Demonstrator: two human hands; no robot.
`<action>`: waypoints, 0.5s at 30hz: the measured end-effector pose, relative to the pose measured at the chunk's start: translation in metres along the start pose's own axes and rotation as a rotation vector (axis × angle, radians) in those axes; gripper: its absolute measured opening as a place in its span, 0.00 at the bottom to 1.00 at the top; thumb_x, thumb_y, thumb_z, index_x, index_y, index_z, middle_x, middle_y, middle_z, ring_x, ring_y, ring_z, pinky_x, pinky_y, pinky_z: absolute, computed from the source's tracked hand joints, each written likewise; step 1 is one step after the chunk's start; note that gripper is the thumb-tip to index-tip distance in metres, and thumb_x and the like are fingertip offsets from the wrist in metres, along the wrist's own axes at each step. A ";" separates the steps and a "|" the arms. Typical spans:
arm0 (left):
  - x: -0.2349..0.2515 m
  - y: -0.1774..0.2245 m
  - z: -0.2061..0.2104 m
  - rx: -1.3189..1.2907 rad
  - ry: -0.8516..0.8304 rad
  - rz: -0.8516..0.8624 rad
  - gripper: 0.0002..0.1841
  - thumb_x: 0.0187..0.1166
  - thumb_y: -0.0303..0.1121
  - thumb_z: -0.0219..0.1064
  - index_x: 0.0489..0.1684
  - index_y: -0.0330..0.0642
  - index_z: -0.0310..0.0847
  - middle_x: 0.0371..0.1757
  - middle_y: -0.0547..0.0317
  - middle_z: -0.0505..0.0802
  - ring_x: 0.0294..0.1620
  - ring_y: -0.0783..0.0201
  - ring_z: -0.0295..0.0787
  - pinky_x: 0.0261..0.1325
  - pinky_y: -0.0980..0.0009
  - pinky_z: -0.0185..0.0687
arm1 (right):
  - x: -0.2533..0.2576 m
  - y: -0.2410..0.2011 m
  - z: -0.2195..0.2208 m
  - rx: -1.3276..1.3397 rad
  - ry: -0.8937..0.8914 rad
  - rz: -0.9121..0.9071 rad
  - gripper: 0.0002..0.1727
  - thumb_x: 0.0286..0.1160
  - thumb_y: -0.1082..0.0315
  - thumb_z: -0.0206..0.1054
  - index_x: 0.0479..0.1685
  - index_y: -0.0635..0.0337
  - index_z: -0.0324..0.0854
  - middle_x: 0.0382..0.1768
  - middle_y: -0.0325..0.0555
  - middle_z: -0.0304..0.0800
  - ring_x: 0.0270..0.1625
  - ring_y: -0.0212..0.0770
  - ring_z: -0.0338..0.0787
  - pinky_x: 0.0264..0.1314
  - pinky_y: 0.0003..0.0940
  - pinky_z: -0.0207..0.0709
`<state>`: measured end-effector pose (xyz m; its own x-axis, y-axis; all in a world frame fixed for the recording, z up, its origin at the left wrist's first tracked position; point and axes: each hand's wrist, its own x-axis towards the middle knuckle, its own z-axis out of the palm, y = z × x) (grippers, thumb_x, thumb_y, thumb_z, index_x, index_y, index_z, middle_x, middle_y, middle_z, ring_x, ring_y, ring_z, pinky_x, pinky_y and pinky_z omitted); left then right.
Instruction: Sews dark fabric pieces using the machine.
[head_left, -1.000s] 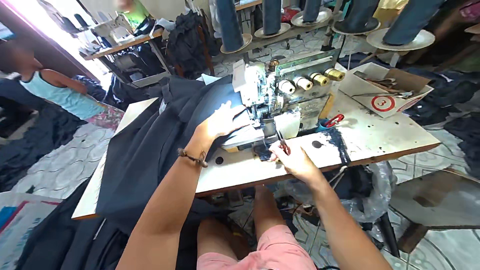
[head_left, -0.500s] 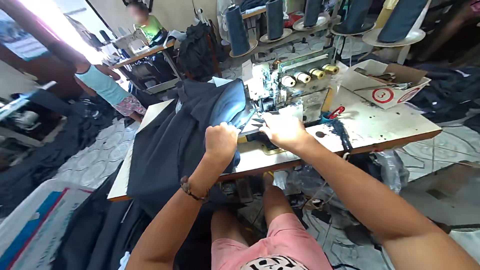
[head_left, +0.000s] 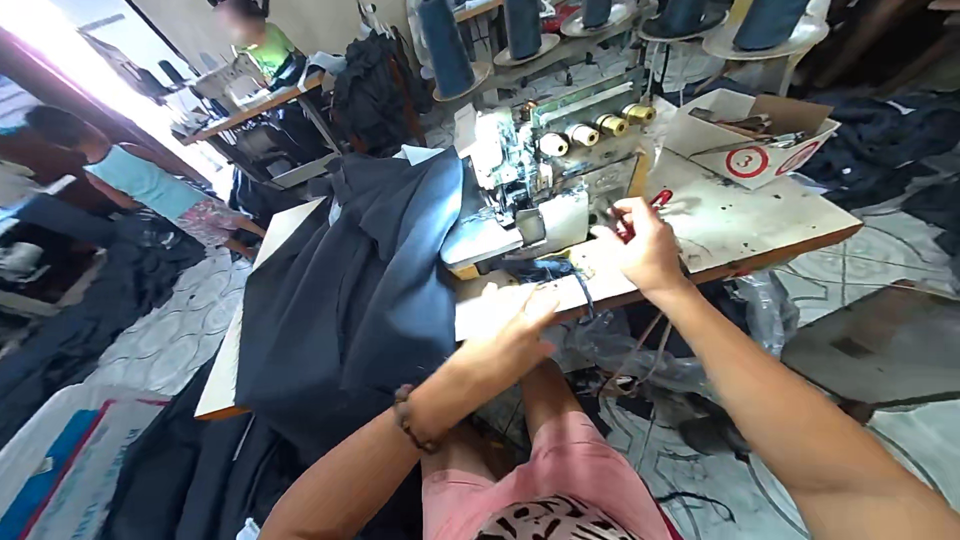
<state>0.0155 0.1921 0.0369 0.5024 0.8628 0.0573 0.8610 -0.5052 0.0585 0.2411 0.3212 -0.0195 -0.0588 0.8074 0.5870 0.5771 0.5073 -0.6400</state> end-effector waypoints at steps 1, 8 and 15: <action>0.011 0.006 0.020 -0.082 -0.092 0.044 0.33 0.77 0.50 0.73 0.84 0.58 0.73 0.87 0.43 0.72 0.87 0.39 0.65 0.84 0.36 0.57 | -0.003 0.018 0.002 0.029 0.032 0.038 0.21 0.82 0.67 0.67 0.66 0.74 0.76 0.47 0.69 0.89 0.48 0.63 0.92 0.55 0.61 0.83; 0.099 -0.011 0.046 -0.183 -0.298 -0.172 0.37 0.88 0.64 0.48 0.72 0.35 0.77 0.64 0.39 0.88 0.66 0.41 0.87 0.67 0.38 0.79 | -0.004 0.044 0.007 0.343 0.166 0.126 0.23 0.93 0.65 0.44 0.69 0.73 0.75 0.58 0.60 0.81 0.52 0.37 0.85 0.59 0.30 0.80; 0.165 -0.037 0.050 -0.681 -0.733 -0.258 0.46 0.90 0.66 0.25 0.81 0.35 0.71 0.81 0.36 0.78 0.85 0.44 0.70 0.84 0.38 0.57 | -0.003 0.049 0.006 0.343 0.136 0.060 0.20 0.90 0.69 0.48 0.66 0.70 0.80 0.63 0.60 0.82 0.66 0.40 0.83 0.69 0.30 0.76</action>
<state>0.0708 0.3545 -0.0056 0.4301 0.6312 -0.6455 0.8366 -0.0100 0.5477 0.2648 0.3451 -0.0558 0.0890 0.8033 0.5889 0.2686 0.5500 -0.7908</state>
